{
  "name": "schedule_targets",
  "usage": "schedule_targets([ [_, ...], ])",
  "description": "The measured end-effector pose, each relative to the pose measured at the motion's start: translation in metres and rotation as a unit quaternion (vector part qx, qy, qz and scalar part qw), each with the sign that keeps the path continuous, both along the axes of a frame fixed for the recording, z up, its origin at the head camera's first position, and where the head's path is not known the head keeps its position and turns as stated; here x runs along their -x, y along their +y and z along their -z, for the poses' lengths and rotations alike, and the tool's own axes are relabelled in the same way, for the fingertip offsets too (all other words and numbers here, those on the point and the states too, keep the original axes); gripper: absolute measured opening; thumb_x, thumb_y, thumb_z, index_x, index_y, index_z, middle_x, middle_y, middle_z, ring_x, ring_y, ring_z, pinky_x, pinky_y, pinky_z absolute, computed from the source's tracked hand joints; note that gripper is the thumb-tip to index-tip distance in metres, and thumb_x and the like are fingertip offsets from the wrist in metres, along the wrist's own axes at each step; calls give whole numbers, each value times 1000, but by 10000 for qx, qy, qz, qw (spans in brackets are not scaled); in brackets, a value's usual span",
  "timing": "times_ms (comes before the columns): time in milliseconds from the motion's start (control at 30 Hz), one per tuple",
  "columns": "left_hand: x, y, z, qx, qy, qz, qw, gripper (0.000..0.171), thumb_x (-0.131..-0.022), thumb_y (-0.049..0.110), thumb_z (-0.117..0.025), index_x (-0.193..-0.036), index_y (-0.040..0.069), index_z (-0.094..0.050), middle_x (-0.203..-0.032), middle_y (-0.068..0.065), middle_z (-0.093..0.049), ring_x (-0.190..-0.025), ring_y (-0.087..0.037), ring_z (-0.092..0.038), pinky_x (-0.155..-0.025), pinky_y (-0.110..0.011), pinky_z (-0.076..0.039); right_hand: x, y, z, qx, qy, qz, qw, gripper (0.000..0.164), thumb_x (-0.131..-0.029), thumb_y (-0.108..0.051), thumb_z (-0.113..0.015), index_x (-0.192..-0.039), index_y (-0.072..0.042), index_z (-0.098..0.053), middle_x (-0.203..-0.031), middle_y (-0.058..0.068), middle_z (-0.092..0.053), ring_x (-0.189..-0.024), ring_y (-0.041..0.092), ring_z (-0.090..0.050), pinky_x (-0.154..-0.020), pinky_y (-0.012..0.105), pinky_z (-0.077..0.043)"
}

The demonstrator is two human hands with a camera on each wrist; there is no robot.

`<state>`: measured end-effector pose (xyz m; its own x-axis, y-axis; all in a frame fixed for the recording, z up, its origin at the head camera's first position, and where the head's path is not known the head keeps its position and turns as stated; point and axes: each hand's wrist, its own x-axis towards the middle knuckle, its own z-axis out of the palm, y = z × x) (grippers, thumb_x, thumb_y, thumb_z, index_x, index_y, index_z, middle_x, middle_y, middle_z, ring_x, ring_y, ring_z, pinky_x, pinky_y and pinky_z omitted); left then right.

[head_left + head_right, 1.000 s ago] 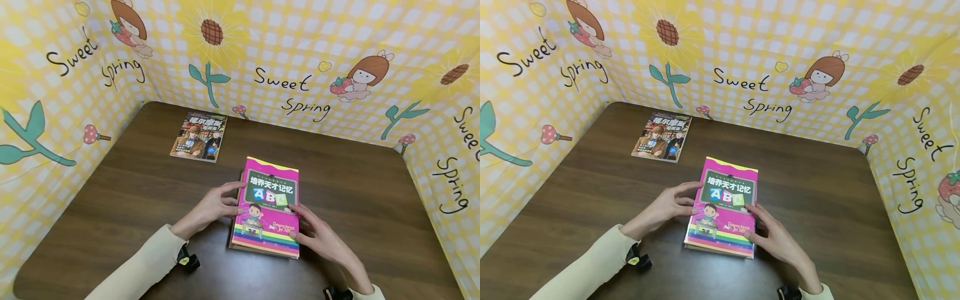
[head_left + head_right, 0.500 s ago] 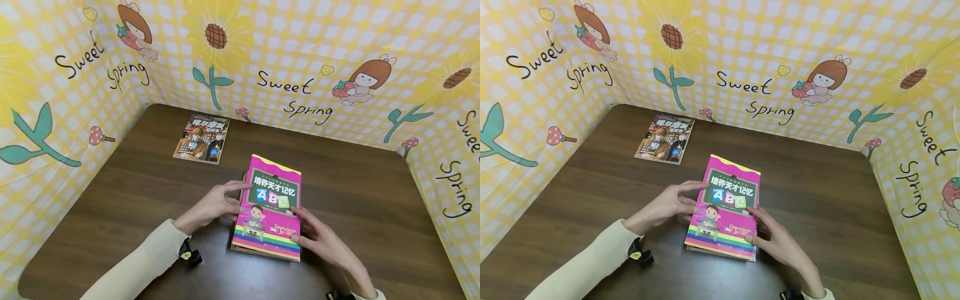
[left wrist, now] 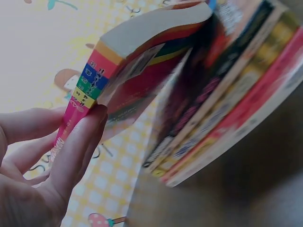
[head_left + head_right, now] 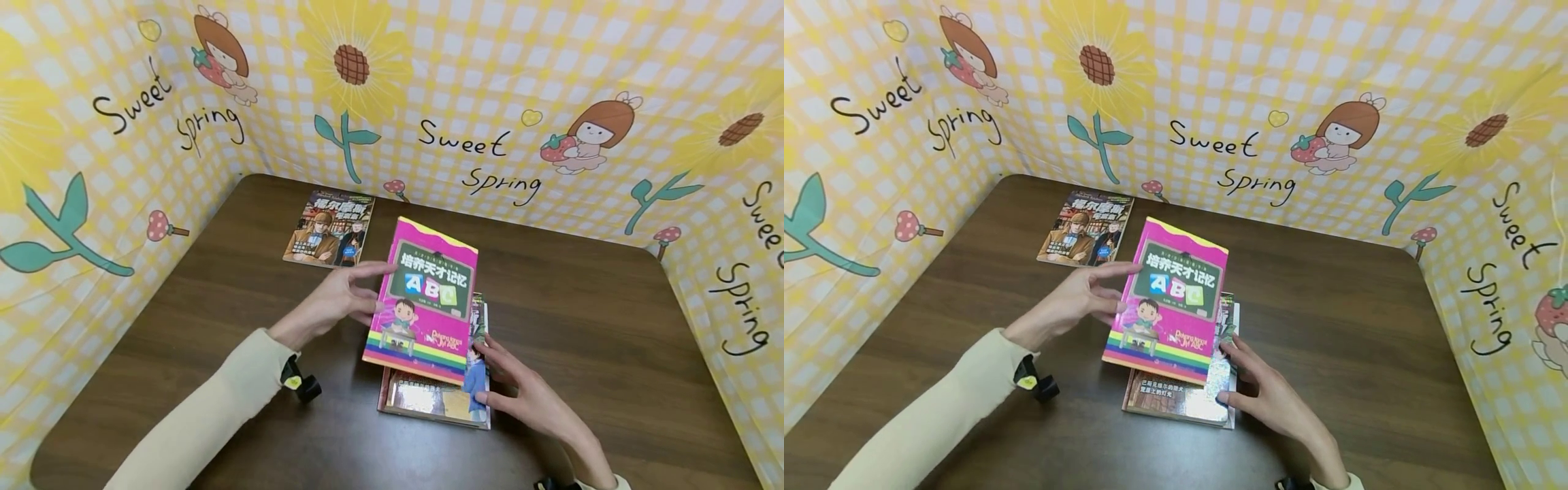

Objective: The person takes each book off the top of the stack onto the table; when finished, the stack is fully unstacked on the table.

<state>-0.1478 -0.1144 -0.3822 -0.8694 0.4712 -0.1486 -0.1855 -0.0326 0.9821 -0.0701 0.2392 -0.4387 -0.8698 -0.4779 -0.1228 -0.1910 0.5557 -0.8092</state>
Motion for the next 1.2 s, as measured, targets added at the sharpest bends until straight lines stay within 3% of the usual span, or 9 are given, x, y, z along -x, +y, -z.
schedule_targets([
  [167, 26, -4, -16, -39, -15, -89, 10000, 65, -85, -10, -62, -143, 15, -47, -116, -25, -63, -89, -37, -69, -74, -49, -56, 1, 2, 2, -56, 233, -142, 9996, 73, -85, -41, -72, -148, -29, -38, -159, 5, -20, -133, 34, -40, -95, 45, -47],
  [233, 38, -3, -21, -13, 25, -160, 9999, 65, -85, -10, -62, -143, 15, -47, -109, -27, -66, -89, -38, -69, -74, -49, -56, 1, 3, 2, -76, 279, -156, 9995, 73, -85, -41, -72, -149, -28, -38, -159, 7, -20, -133, 36, -40, -94, 45, -48],
  [367, 64, -1, -27, 46, -4, -340, 9994, 64, -87, -10, -59, -144, 17, -47, -112, -26, -65, -89, -38, -68, -75, -47, -56, 1, 3, 3, -75, 292, -176, 9994, 72, -86, -39, -71, -149, -26, -38, -159, 11, -19, -133, 40, -39, -94, 47, -47],
  [467, 83, 1, -27, -37, -154, -473, 9988, 60, -89, -9, -57, -142, 18, -49, -124, -24, -59, -91, -38, -68, -76, -45, -56, 0, 3, 3, -72, 220, -160, 9996, 72, -86, -38, -71, -149, -26, -38, -159, 11, -19, -133, 40, -40, -94, 47, -48],
  [567, 99, 3, -27, -8, -223, -607, 9979, 58, -90, -9, -57, -140, 20, -52, -147, -16, -39, -89, -33, -69, -77, -44, -56, 0, 2, 3, -64, 176, -162, 9997, 73, -86, -38, -71, -149, -26, -38, -159, 11, -18, -130, 39, -43, -93, 47, -48],
  [700, 118, 4, -26, 282, -68, -742, 9968, 59, -90, -9, -57, -140, 22, -52, -160, -5, -14, -78, -21, -68, -78, -43, -56, 1, 0, 2, -32, 181, -214, 9996, 74, -86, -38, -71, -150, -24, -36, -159, 12, -18, -127, 39, -46, -93, 48, -48],
  [833, 136, 5, -23, 449, -61, -770, 9960, 59, -90, -9, -56, -141, 21, -51, -160, -2, -13, -80, -20, -67, -79, -42, -56, 1, 0, 4, -81, 181, -216, 9996, 74, -86, -38, -71, -150, -23, -36, -159, 14, -17, -125, 39, -49, -92, 47, -49],
  [1033, 152, -2, -7, 714, -171, -762, 9944, 61, -91, -8, -55, -143, 22, -48, -159, -5, -18, -45, -12, -45, -80, -41, -56, 0, 0, 5, -62, 235, -245, 9994, 74, -87, -37, -70, -150, -22, -35, -159, 14, -17, -126, 39, -47, -92, 47, -49],
  [1200, 158, -11, 7, 1002, -299, -881, 9906, 62, -91, -8, -54, -144, 23, -47, -158, -8, -22, -56, -16, -58, -78, -40, -56, 2, 2, 3, -88, 275, -243, 9993, 74, -87, -37, -70, -150, -23, -35, -159, 12, -17, -130, 39, -44, -92, 47, -49],
])
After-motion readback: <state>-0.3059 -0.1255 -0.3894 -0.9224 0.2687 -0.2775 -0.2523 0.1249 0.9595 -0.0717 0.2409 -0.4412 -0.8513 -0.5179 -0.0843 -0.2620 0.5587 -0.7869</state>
